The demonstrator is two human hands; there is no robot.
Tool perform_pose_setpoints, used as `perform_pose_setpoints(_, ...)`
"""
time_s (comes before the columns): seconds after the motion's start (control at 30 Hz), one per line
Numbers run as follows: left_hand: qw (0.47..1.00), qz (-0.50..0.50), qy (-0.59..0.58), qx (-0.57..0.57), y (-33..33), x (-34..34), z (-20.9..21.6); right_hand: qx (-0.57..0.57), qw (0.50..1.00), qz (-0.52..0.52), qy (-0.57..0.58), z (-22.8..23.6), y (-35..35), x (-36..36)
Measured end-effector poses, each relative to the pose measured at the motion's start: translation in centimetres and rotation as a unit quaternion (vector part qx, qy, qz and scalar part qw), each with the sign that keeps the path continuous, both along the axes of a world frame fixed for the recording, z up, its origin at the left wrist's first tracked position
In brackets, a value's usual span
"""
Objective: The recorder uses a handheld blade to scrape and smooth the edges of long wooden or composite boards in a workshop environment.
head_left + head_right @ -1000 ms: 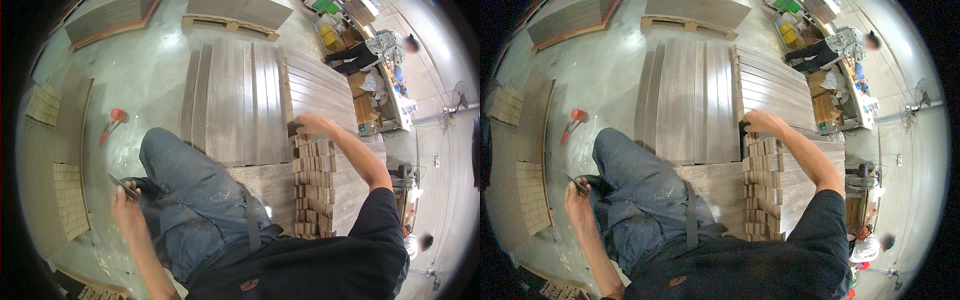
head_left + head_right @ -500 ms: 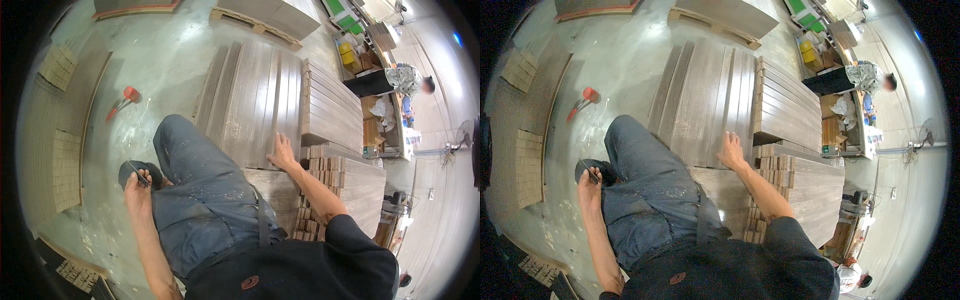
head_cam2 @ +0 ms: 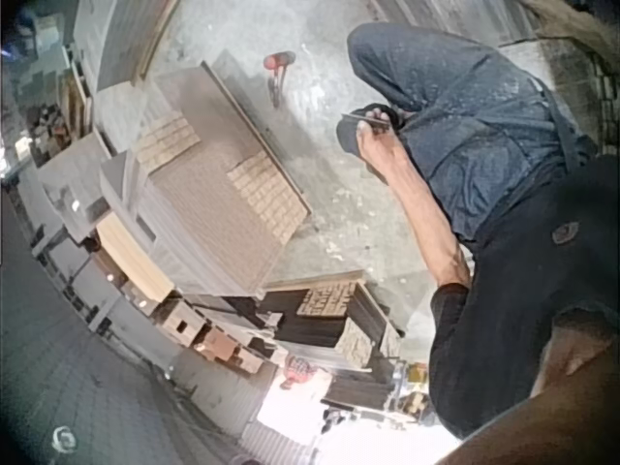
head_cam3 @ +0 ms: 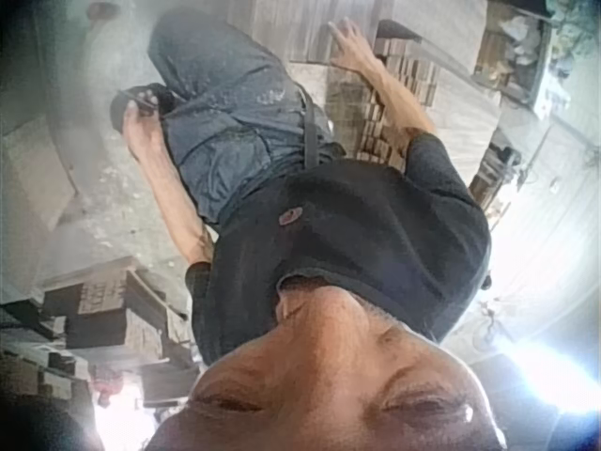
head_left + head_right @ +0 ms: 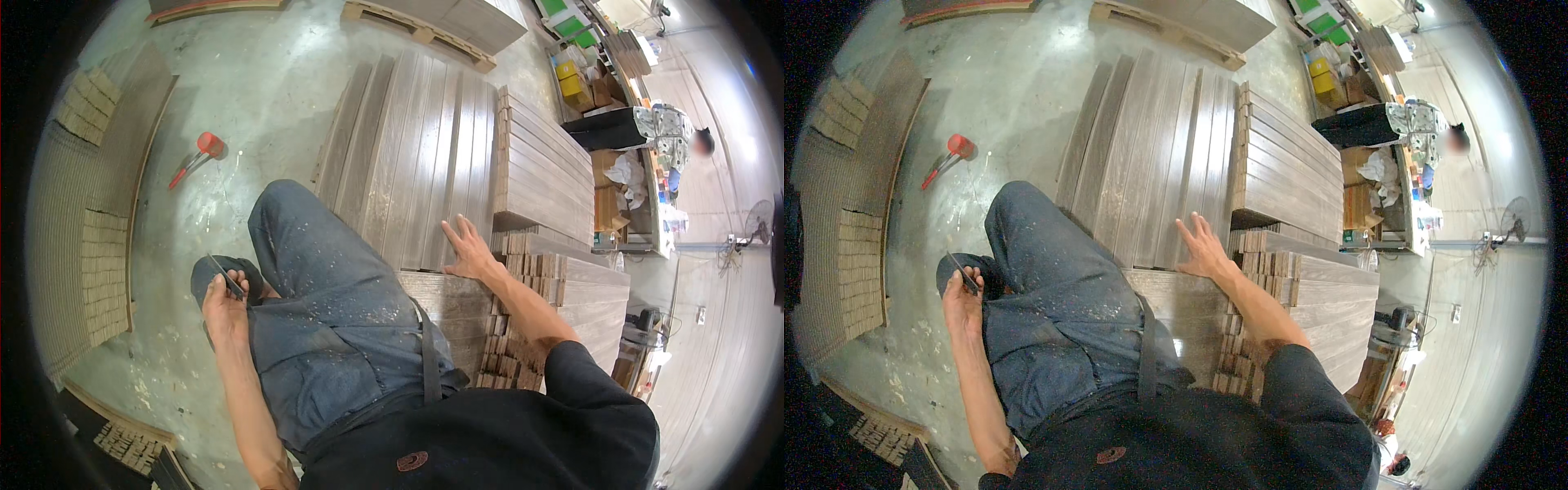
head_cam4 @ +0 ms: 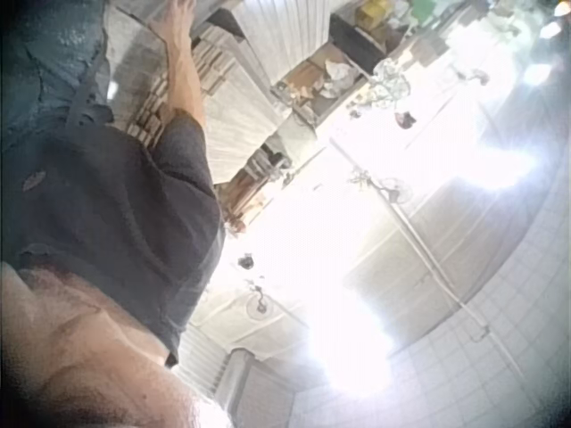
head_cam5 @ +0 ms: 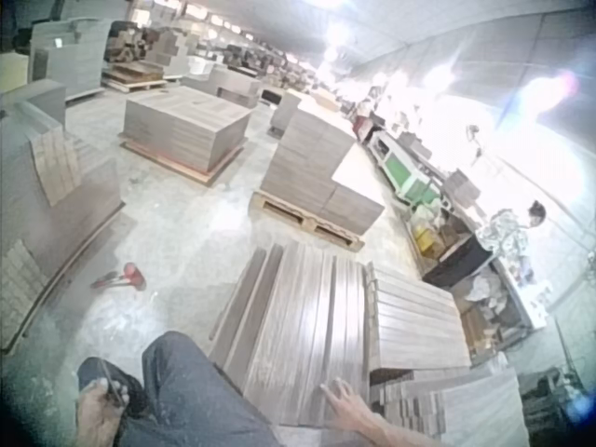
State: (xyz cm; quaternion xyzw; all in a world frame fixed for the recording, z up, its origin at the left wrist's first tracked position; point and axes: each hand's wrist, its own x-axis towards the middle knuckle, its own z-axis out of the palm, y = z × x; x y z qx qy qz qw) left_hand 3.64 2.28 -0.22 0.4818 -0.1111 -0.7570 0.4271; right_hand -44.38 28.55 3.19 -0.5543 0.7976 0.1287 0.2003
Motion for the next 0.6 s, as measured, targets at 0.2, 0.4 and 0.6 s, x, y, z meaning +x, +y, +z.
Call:
perform_pose_setpoints(0.2, 1.000, 0.001, 0.017, -0.001, -0.2, -0.8, 0.3, -0.071, 0.997, 0.004, 0.023, -2.2, 1.1, -1.5)
perform_pose_setpoints(0.4, 1.000, 0.006, -0.007, 0.007, 0.0, -0.4, 0.3, -0.138, 0.979, -0.145, -0.024, -4.1, -5.1, -2.7)
perform_pose_setpoints(0.6, 1.000, 0.016, 0.002, -0.003, 0.1, -0.8, 0.1, -0.223, 0.925, -0.308, 0.000, -5.9, -9.9, -6.2)
